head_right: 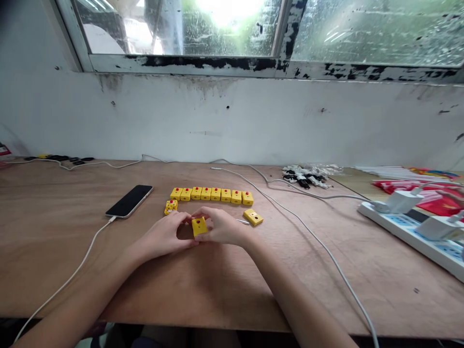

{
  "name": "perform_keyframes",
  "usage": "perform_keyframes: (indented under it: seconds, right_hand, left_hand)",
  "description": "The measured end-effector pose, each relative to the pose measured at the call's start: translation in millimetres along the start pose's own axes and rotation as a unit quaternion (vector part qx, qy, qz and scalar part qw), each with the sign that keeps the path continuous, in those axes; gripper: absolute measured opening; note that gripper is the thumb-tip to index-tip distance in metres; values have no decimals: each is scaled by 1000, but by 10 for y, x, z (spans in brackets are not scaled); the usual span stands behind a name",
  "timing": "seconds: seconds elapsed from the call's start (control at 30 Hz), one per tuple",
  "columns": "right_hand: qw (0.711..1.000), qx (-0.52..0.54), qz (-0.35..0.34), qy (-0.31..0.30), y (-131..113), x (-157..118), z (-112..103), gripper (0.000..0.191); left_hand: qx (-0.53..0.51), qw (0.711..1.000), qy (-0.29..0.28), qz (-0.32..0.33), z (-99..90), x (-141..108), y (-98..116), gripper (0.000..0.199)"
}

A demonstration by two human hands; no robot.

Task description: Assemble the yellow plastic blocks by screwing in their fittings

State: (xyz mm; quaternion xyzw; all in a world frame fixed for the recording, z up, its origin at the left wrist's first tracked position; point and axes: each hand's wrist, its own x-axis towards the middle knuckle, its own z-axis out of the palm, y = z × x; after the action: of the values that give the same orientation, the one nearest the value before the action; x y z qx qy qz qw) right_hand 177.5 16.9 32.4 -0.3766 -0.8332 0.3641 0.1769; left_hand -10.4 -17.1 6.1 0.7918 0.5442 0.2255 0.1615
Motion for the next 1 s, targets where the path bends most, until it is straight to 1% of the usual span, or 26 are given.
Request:
perform_keyframes:
  seconds: [0.13, 0.3, 0.47, 0.63, 0.73, 0.83, 0.93, 1.0]
  right_hand:
    - [1000, 10, -1, 8, 68, 33, -3, 48]
    - [999, 40, -18, -24, 153, 78, -36, 46]
    - [1000, -10, -19, 11, 139, 62, -16, 45]
    - [999, -40, -8, 6, 127, 58, 14, 49]
    - [999, -46, -3, 9, 134, 62, 19, 46]
    - [999, -45, -5, 11, 140, 60, 19, 42]
    - [999, -51, 0, 9, 125, 50, 18, 43]
    - [998, -66, 7, 13, 104, 43, 24, 45]
  left_hand:
    - [2, 1000, 2, 3, 3, 0, 0, 39]
    - [9, 1000, 5, 15, 9, 4, -17, 41]
    - [18, 1000, 3, 20, 25, 18, -55, 45]
    - [21, 999, 1, 27, 10, 13, -42, 50]
    - [5, 999, 6, 34, 4, 5, -27, 45]
    - [-19, 999, 2, 27, -5, -1, -12, 39]
    - [-41, 999, -2, 15, -12, -5, 0, 36]
    - [-48, 999, -5, 15, -8, -4, -1, 37]
